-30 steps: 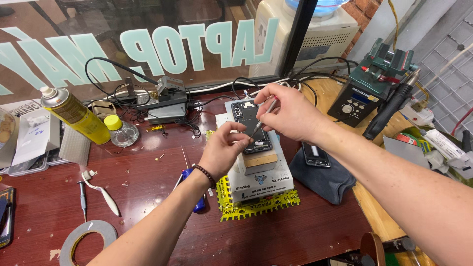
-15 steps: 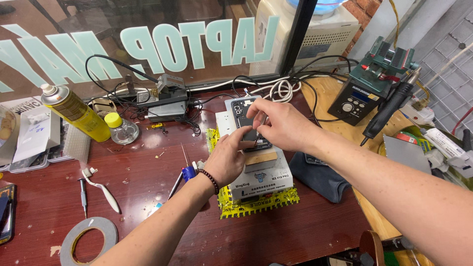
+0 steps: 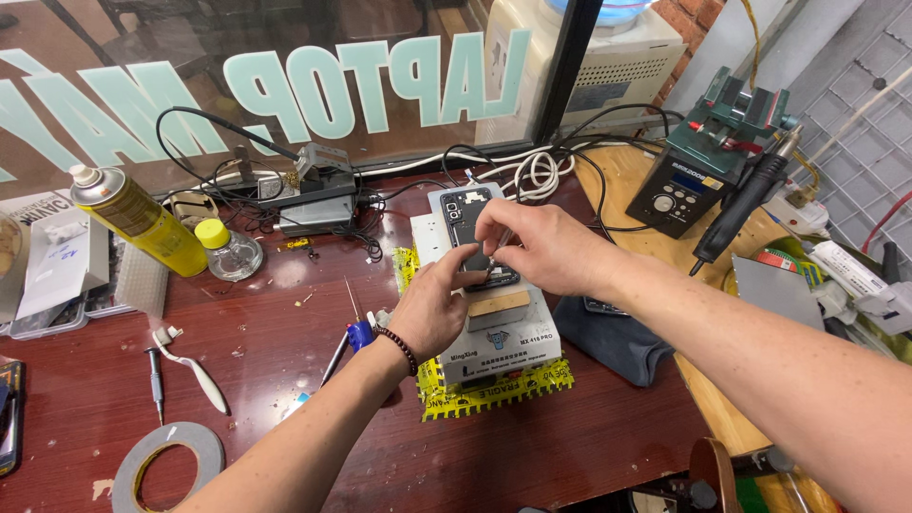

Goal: The person uses a precision screwdriver to remove multiple screws from the back of a disassembled smartphone. After removing the screws, the person lifts the phone's back cover off the chassis and sets it aside.

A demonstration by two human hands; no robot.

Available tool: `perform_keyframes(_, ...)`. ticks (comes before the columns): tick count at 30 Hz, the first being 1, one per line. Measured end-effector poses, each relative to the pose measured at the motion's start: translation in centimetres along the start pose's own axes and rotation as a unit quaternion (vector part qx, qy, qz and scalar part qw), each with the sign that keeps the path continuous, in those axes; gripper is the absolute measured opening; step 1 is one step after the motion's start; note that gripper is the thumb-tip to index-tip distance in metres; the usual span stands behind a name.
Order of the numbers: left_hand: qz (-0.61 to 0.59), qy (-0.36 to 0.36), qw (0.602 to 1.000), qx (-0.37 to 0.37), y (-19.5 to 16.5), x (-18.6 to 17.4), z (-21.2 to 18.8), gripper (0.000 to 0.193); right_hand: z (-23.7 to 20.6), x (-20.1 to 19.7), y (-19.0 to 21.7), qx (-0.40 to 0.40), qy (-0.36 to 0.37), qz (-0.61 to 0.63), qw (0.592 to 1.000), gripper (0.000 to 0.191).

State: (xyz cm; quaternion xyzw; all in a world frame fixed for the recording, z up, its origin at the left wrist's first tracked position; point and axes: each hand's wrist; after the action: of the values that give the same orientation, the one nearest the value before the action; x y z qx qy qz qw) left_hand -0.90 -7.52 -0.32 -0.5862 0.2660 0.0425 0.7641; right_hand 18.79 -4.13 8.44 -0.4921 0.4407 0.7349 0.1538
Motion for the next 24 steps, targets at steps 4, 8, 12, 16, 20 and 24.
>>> perform_keyframes(4,-0.049,-0.066,0.997,0.003,0.8,0.8,-0.1,0.066,0.2,-0.2,0.7,0.019,-0.007,-0.115,0.993,0.026)
perform_keyframes(8,-0.029,-0.181,0.98,-0.082,2.6,1.6,1.5,0.065,1.0,0.0,1.1,0.03,0.022,-0.103,0.994,0.022)
perform_keyframes(12,-0.11,-0.167,0.947,-0.252,4.7,2.0,3.3,0.089,1.7,-0.4,0.5,-0.028,0.061,-0.067,0.995,0.02)
perform_keyframes(16,-0.141,-0.145,0.937,-0.285,5.5,2.9,4.0,0.095,2.0,-0.9,0.4,-0.016,0.09,-0.049,0.995,0.016)
perform_keyframes(20,-0.165,-0.146,0.931,-0.291,5.5,3.1,4.2,0.095,1.2,-0.8,1.4,0.051,0.055,-0.171,0.982,0.021)
perform_keyframes(24,-0.167,-0.141,0.929,-0.298,5.3,2.8,4.0,0.096,1.1,-0.5,2.2,0.024,-0.008,-0.173,0.985,0.029)
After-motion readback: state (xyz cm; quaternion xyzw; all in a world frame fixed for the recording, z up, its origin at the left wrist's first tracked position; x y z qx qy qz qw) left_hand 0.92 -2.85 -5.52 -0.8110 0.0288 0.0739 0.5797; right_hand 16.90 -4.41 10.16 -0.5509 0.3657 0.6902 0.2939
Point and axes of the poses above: each hand's wrist, its own z-axis towards the middle knuckle, its own x-axis out of the palm, y = z × x, and after that the axes turned 9 degrees about -z, right-handed
